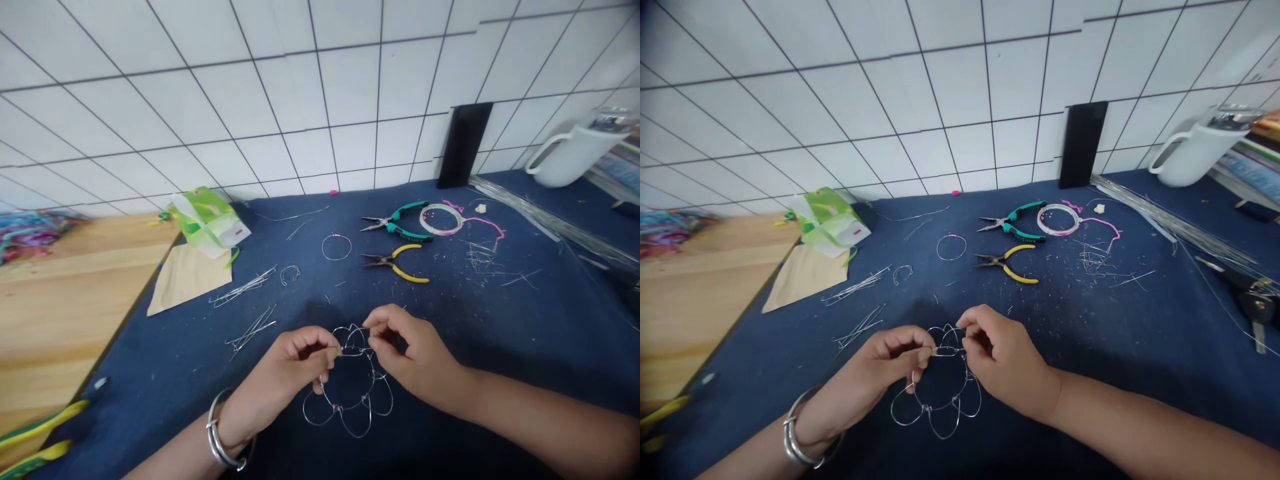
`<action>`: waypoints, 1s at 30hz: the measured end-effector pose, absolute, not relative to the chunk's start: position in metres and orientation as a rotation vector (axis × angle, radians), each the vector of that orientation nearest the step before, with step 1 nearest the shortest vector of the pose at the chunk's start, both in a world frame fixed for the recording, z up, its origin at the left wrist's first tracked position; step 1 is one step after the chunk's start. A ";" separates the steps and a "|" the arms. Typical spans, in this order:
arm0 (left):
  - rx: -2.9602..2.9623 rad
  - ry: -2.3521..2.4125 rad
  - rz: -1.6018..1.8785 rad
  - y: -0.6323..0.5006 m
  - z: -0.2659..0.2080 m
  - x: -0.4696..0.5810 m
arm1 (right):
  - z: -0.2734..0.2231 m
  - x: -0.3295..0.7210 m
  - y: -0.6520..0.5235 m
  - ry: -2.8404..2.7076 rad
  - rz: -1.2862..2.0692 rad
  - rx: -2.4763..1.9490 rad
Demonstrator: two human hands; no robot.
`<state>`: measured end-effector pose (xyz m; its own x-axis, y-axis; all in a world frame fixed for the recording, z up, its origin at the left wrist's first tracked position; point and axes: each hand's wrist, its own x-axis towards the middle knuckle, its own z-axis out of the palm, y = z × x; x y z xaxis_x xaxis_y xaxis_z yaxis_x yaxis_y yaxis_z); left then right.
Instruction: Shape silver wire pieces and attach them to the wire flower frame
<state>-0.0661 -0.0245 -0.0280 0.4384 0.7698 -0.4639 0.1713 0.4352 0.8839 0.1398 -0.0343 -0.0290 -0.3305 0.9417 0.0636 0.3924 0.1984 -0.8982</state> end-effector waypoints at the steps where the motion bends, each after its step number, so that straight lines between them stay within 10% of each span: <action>1: 1.087 1.082 0.476 -0.024 -0.028 -0.066 | -0.027 0.140 -0.034 -1.789 1.137 -1.271; 30: 1.094 1.101 0.520 -0.026 -0.029 -0.069 | -0.030 0.140 -0.033 -1.953 0.947 -1.188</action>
